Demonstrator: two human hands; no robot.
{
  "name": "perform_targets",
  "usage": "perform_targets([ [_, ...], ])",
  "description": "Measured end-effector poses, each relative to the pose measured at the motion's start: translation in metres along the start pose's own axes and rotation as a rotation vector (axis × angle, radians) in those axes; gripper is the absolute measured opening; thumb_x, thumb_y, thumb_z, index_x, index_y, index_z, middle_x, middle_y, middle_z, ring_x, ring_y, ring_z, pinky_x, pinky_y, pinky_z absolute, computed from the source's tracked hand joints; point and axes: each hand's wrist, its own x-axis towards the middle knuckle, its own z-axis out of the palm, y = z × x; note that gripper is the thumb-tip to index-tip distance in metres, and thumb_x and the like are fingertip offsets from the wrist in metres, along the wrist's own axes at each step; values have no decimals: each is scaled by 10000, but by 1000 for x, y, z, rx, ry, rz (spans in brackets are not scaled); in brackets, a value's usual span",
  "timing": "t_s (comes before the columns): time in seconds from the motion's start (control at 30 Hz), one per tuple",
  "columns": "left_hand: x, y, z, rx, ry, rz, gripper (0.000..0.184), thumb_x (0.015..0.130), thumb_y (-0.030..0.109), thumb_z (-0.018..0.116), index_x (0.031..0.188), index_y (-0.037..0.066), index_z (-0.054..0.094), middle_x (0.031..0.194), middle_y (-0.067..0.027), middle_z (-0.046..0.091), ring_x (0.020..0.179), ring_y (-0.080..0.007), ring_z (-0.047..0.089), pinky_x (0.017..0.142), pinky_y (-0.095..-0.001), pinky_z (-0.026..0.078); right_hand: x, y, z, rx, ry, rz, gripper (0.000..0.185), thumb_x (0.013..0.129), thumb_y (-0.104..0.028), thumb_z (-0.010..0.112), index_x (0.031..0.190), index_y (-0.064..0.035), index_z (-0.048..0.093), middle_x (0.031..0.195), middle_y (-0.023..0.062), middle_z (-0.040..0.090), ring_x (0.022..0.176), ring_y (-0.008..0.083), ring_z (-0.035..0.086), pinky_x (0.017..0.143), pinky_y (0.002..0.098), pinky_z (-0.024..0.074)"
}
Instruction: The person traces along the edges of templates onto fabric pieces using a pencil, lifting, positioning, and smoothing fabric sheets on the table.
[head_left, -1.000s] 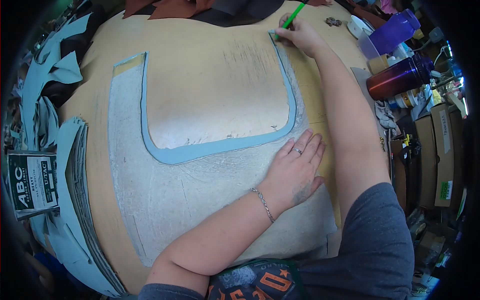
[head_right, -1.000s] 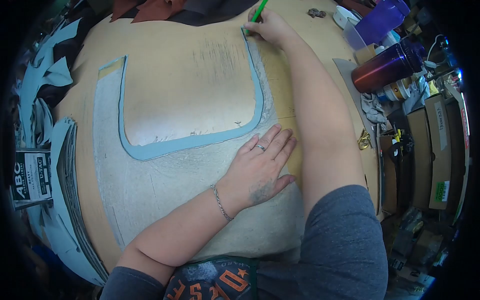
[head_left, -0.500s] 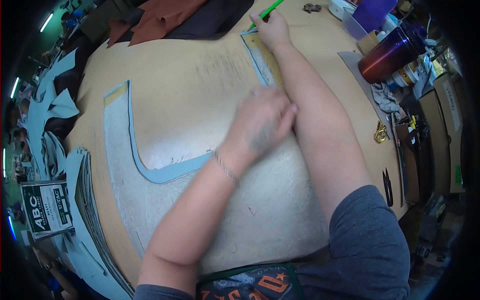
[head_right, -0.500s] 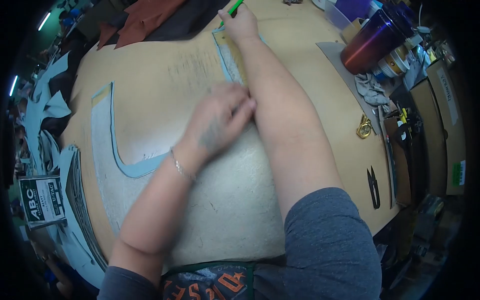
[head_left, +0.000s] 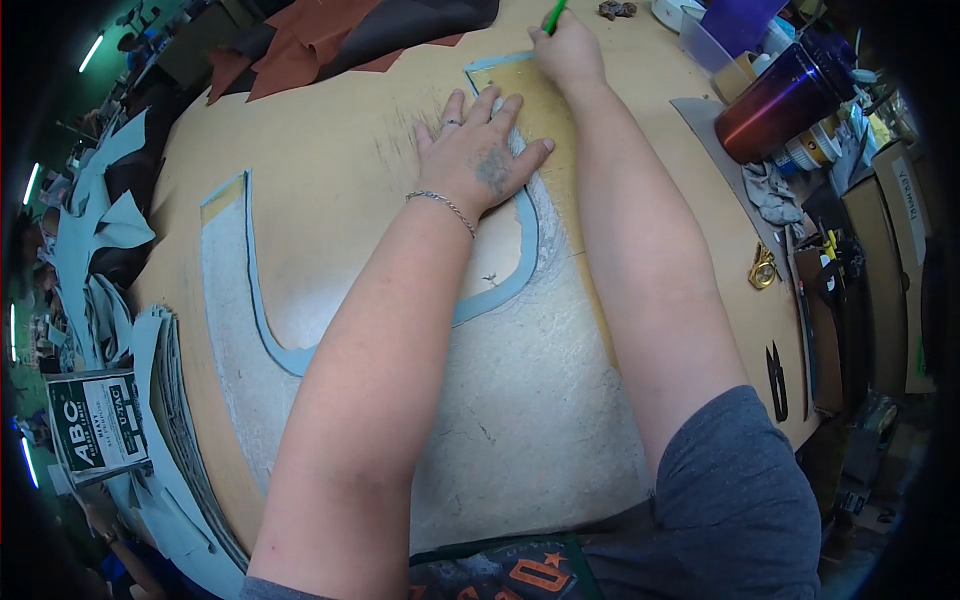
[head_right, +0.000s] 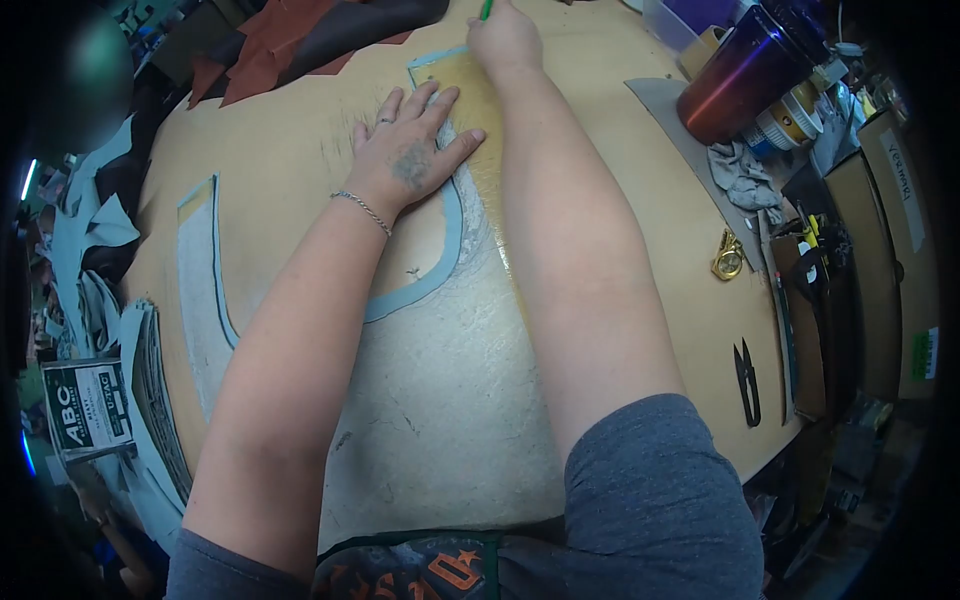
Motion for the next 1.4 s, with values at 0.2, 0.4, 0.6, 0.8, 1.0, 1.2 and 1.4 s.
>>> perform_targets([
  [0.2,-2,0,2,-35,6,20,710,740,632,407,1310,219,310,1385,-23,247,1281,-280,191,974,-586,162,-9,-19,32,-17,-158,-175,353,736,-309,628,901,-3,568,811,164,610,772,298,592,698,359,459],
  [0.4,-4,3,-6,-44,-5,10,837,654,709,461,1300,189,339,1380,-42,256,1284,-280,183,995,-560,145,18,45,-6,114,-6,54,272,739,-235,641,864,-10,553,748,119,609,701,229,601,669,320,472],
  [0.6,-3,5,-3,-10,-12,17,912,604,769,442,1301,189,337,1378,-41,261,1281,-283,194,973,-584,159,0,53,-13,338,-51,-83,226,743,-226,644,837,-36,569,732,98,607,671,198,586,642,298,467],
  [0.8,-4,6,-7,-18,-30,2,927,593,773,449,1303,189,335,1380,-37,257,1282,-280,192,983,-572,157,-23,35,-25,76,-9,-173,213,750,-212,641,837,-38,555,697,96,590,643,183,565,611,290,449],
  [1.0,-3,5,-6,-19,-21,0,926,591,769,456,1303,190,335,1383,-34,251,1284,-277,188,984,-572,157,-101,21,-82,12,-87,-174,194,786,-197,587,851,-31,509,697,146,584,662,304,583,607,352,448],
  [1.2,-4,7,-6,-20,-29,-2,914,595,750,478,1304,192,334,1378,-40,260,1290,-275,170,1003,-550,143,-103,27,-87,55,-63,-197,191,780,-190,589,866,-37,514,717,153,587,675,316,583,615,358,450],
  [1.4,-2,7,-4,32,-23,12,909,599,759,457,1312,211,320,1388,-37,241,1286,-273,183,986,-569,152,-49,17,-43,54,-32,-86,227,782,-227,574,889,-34,522,787,172,596,761,326,577,672,388,443],
])
